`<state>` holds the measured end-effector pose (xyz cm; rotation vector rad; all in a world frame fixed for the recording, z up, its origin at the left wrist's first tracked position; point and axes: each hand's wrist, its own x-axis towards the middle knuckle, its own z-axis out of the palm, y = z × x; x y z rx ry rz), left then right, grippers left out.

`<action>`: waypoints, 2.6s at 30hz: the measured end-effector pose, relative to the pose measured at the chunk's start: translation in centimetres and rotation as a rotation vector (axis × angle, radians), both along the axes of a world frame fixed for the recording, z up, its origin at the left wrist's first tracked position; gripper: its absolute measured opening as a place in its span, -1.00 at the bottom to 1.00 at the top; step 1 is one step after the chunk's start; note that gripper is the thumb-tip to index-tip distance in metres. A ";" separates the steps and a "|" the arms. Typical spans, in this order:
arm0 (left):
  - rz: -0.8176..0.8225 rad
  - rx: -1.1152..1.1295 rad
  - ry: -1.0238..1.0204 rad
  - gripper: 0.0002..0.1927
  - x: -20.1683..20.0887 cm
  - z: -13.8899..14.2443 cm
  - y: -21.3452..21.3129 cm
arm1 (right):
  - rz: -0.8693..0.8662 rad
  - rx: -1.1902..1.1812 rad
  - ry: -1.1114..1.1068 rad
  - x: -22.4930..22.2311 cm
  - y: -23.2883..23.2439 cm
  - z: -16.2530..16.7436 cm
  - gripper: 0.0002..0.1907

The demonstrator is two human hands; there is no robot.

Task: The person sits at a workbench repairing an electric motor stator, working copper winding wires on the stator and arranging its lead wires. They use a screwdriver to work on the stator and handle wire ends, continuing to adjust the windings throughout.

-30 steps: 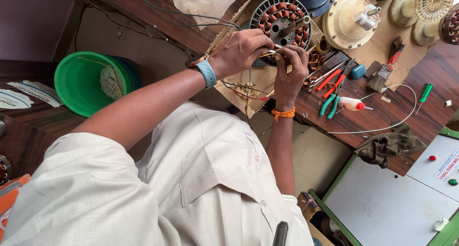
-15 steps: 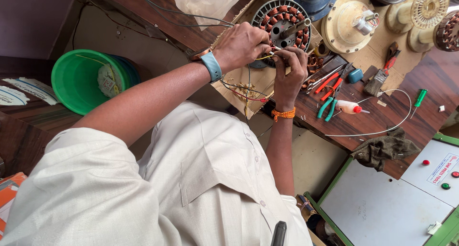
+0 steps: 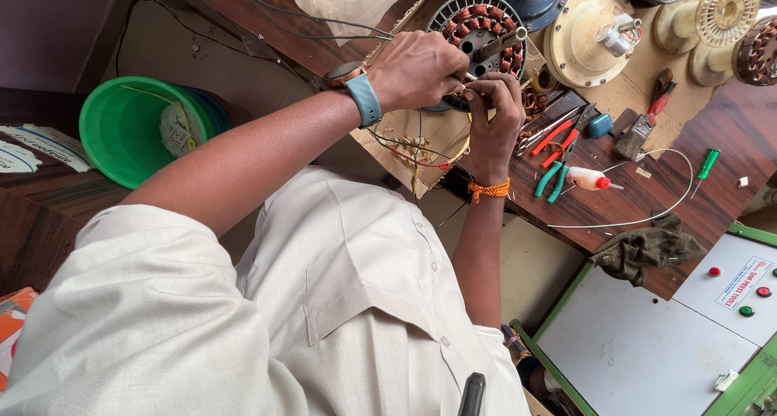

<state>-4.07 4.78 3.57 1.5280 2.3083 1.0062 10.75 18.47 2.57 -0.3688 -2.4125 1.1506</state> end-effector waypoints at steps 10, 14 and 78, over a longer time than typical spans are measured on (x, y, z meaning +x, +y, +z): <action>-0.043 -0.109 0.111 -0.71 -0.3 -1.0 1.2 | -0.012 0.024 0.040 0.2 -0.2 -0.2 -0.87; -0.044 -0.002 0.192 -0.79 -0.1 -0.9 0.9 | -0.043 -0.002 0.093 0.6 -0.3 -0.9 -0.82; 0.098 0.040 0.353 -0.95 4.1 -2.2 2.1 | -0.427 -0.092 0.269 6.3 0.5 -5.6 -0.86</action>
